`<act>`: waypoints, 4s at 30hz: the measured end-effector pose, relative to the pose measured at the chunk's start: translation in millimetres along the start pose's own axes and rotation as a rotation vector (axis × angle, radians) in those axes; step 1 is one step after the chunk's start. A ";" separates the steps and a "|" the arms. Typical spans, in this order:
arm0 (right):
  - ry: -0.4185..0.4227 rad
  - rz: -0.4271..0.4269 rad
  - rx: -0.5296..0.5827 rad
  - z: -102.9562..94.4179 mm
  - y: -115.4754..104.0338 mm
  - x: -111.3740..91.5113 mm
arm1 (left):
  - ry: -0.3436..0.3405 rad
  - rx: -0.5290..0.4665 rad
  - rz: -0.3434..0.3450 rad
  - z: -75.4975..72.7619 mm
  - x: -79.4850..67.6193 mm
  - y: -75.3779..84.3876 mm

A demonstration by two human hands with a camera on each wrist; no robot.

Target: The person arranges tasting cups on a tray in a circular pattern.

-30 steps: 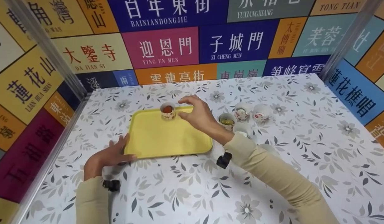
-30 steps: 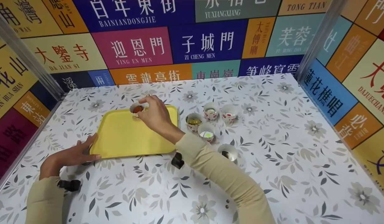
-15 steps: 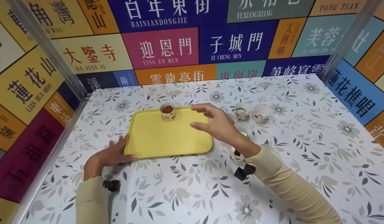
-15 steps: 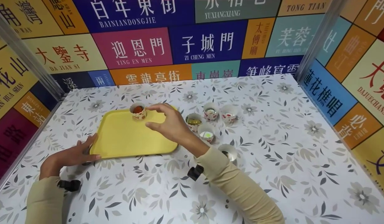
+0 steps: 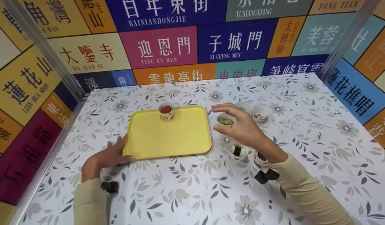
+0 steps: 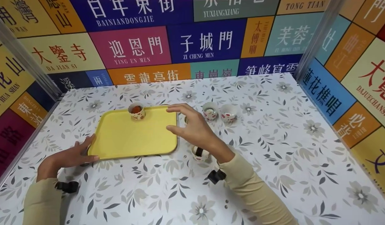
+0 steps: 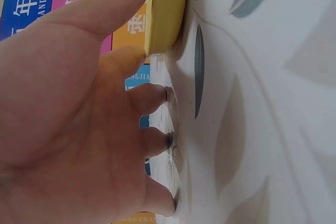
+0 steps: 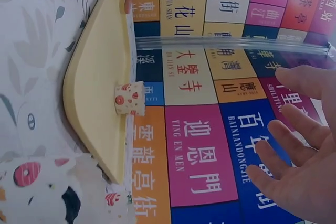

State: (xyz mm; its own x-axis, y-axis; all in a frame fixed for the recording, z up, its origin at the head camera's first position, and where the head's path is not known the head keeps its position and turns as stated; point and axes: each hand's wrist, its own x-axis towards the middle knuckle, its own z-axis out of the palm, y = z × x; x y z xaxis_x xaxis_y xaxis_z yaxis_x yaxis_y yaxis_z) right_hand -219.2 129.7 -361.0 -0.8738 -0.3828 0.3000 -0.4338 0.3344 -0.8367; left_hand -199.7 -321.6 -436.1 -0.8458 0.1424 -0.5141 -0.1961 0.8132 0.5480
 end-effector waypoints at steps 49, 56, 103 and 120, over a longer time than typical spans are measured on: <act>-0.566 0.049 0.013 -118.3 124.2 -63.5 | 0.002 0.048 0.070 -0.2 -1.7 -0.5; -0.640 0.101 -0.074 -118.4 126.4 -64.0 | 0.005 0.022 0.069 -0.1 -2.6 0.0; -0.644 0.160 -0.045 -117.8 126.1 -66.9 | 0.003 0.046 0.065 0.0 -2.4 -0.2; -0.562 0.090 -0.046 -112.4 112.1 -64.6 | -0.003 0.026 0.030 -0.2 -0.4 -0.1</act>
State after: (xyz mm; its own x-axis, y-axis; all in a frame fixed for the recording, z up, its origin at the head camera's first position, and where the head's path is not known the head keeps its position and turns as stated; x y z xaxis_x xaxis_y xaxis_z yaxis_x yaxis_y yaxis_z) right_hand -236.1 288.7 -422.7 -0.6618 -0.7462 -0.0713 -0.3835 0.4188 -0.8231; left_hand -199.4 -321.8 -435.8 -0.8497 0.1687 -0.4995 -0.1577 0.8227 0.5461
